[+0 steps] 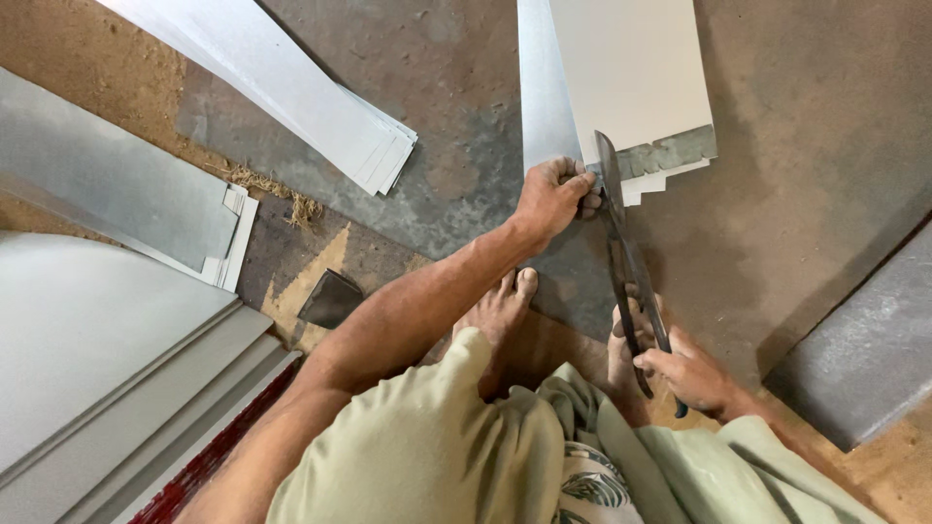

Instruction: The person uses tin snips to cut a stack of white metal sheets on the floor. They repeatedly align a metal guide, cut along the edge, and set the trimmed pieces aside.

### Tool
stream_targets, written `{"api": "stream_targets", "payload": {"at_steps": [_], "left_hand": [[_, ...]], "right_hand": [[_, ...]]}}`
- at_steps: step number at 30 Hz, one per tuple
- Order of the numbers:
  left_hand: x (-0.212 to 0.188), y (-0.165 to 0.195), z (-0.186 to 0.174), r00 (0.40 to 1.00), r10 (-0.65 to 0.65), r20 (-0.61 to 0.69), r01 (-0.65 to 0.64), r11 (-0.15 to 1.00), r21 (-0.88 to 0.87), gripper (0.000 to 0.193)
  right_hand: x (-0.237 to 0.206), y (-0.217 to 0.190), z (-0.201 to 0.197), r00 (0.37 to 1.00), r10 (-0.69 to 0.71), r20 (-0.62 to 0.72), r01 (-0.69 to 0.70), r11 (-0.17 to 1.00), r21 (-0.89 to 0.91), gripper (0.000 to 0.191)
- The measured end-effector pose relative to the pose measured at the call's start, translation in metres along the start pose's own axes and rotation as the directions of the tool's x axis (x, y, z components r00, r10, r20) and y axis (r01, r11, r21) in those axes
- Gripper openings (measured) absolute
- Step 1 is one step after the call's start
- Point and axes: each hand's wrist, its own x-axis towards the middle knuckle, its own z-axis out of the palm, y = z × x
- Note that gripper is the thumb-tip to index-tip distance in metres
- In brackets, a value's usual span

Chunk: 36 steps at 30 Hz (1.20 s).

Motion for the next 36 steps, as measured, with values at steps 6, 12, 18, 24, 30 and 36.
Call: {"api": "stream_targets", "payload": {"at_steps": [6,12,18,24,30,36], "left_hand": [[0.004,0.021,-0.006,0.992,-0.031,-0.121,0.04,0.997,0.073,0.013],[0.028,0.142,-0.124,0.924,0.051,-0.379,-0.074,0.996,-0.046,0.012],[-0.068,0.148,-0.214,0.87,0.058,-0.489,-0.182,0.96,-0.211,0.025],[-0.121,0.094,-0.22,0.742,-0.087,-0.665,-0.268,0.871,-0.412,0.027],[-0.046,0.159,-0.236,0.721,0.014,-0.693,-0.459,0.759,-0.462,0.027],[-0.014,0.191,-0.226,0.707,-0.002,-0.708,-0.143,0.979,-0.145,0.036]], "right_hand": [[-0.015,-0.013,-0.012,0.996,0.082,0.036,-0.082,0.997,0.006,0.076],[-0.052,0.013,-0.041,0.966,0.036,-0.256,0.03,0.969,0.247,0.073],[-0.064,0.04,-0.064,0.806,0.148,-0.573,-0.081,0.987,0.14,0.043],[-0.013,-0.008,-0.074,0.726,-0.206,-0.656,0.233,0.971,-0.047,0.041],[0.064,-0.081,-0.067,0.921,-0.061,-0.385,0.28,0.79,0.545,0.049],[0.07,-0.123,-0.05,0.882,0.056,-0.468,0.273,0.75,0.603,0.027]]}}
